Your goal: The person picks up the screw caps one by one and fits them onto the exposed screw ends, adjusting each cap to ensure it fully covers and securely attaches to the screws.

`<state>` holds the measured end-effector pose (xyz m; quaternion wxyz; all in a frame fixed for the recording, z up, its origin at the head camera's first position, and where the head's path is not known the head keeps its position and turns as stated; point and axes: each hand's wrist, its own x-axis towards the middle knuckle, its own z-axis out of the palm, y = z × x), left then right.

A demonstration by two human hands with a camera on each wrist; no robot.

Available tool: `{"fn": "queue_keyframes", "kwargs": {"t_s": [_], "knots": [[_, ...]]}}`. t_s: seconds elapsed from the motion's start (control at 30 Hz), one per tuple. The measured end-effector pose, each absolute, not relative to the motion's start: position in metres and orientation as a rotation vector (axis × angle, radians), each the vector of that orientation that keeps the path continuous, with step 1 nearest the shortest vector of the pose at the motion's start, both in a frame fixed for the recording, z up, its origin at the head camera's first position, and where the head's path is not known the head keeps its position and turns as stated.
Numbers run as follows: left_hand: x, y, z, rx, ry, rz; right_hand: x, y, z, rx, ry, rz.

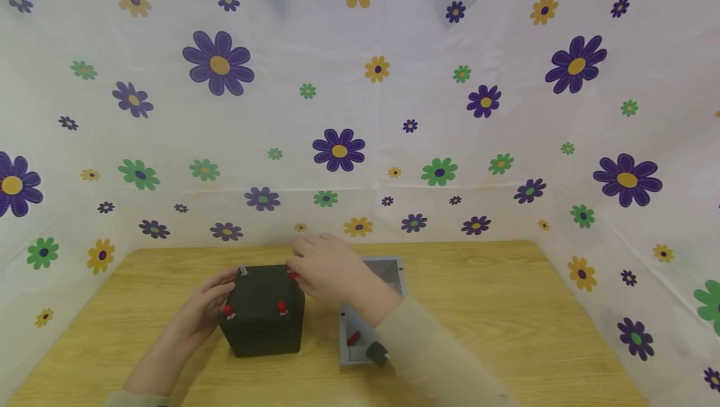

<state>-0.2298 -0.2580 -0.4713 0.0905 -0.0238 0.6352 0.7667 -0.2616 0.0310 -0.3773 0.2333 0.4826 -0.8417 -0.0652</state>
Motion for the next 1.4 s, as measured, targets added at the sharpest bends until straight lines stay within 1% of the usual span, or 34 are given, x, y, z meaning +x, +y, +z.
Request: {"fn": "queue_keyframes", "kwargs": {"t_s": [0.5, 1.4], "knots": [[-0.231, -0.259, -0.473, -0.038, 1.897, 2.288, -0.265, 0.015, -0.375, 1.327, -2.303, -0.118], [-0.231, -0.257, -0.469, -0.103, 1.911, 2.248, -0.272, -0.01, -0.373, 1.293, -2.325, -0.169]]}}
